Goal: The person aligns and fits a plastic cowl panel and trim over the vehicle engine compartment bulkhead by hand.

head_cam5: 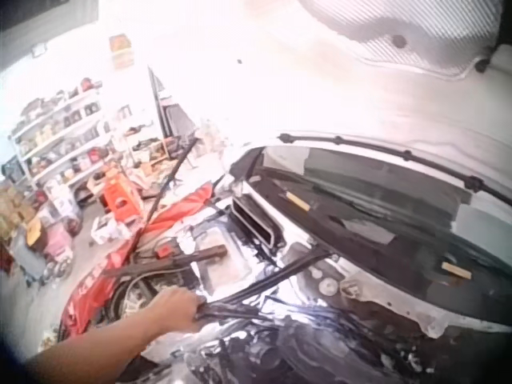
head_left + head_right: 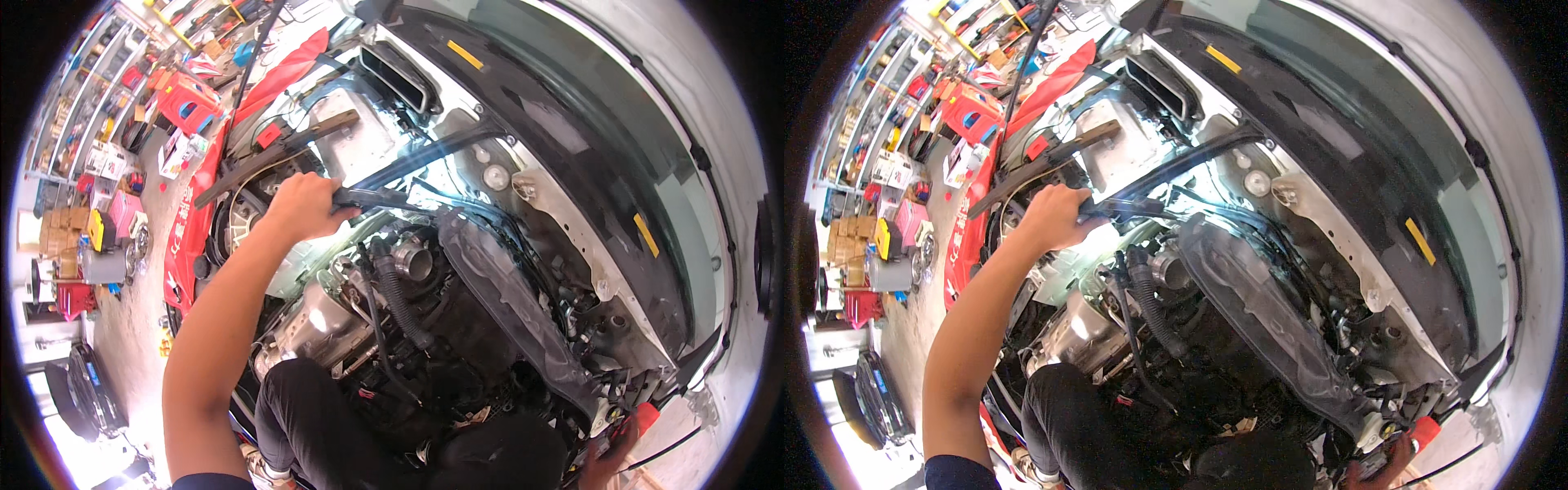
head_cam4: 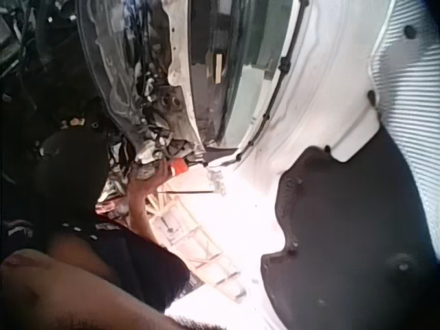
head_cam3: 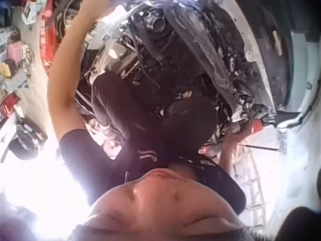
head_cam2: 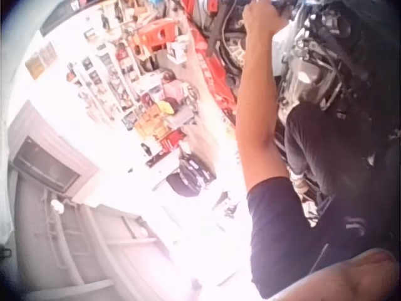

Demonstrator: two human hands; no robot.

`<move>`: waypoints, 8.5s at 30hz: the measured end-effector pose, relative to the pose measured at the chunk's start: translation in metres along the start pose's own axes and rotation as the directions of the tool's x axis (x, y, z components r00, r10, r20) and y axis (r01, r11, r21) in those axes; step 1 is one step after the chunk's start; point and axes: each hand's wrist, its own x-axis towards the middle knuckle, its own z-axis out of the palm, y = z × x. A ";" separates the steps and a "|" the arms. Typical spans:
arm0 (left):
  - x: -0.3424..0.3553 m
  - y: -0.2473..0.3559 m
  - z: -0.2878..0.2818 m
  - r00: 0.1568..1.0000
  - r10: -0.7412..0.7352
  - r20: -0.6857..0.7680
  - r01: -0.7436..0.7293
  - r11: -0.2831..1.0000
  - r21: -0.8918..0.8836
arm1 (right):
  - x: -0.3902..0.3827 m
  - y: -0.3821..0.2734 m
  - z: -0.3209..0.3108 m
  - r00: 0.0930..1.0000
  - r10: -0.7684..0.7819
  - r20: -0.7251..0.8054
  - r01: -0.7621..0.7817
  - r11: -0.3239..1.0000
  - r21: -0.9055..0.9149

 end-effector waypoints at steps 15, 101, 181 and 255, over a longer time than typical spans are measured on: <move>-0.013 -0.023 0.029 0.989 -0.150 0.010 0.149 0.980 -0.132 | 0.057 0.007 -0.023 0.847 -0.025 0.531 -0.030 0.995 0.095; 0.051 0.146 -0.021 0.538 0.651 0.535 -0.707 0.694 -0.136 | 0.214 -0.087 0.027 0.598 -0.109 0.794 0.064 0.994 0.088; 0.028 0.254 -0.022 0.442 0.745 0.499 -0.841 0.538 -0.060 | 0.140 0.084 0.262 0.503 -0.595 0.627 -0.577 0.309 0.756; 0.082 0.248 0.025 0.566 0.805 0.178 -0.794 0.590 -0.146 | 0.046 0.017 0.052 0.916 0.216 0.339 -0.254 0.964 0.072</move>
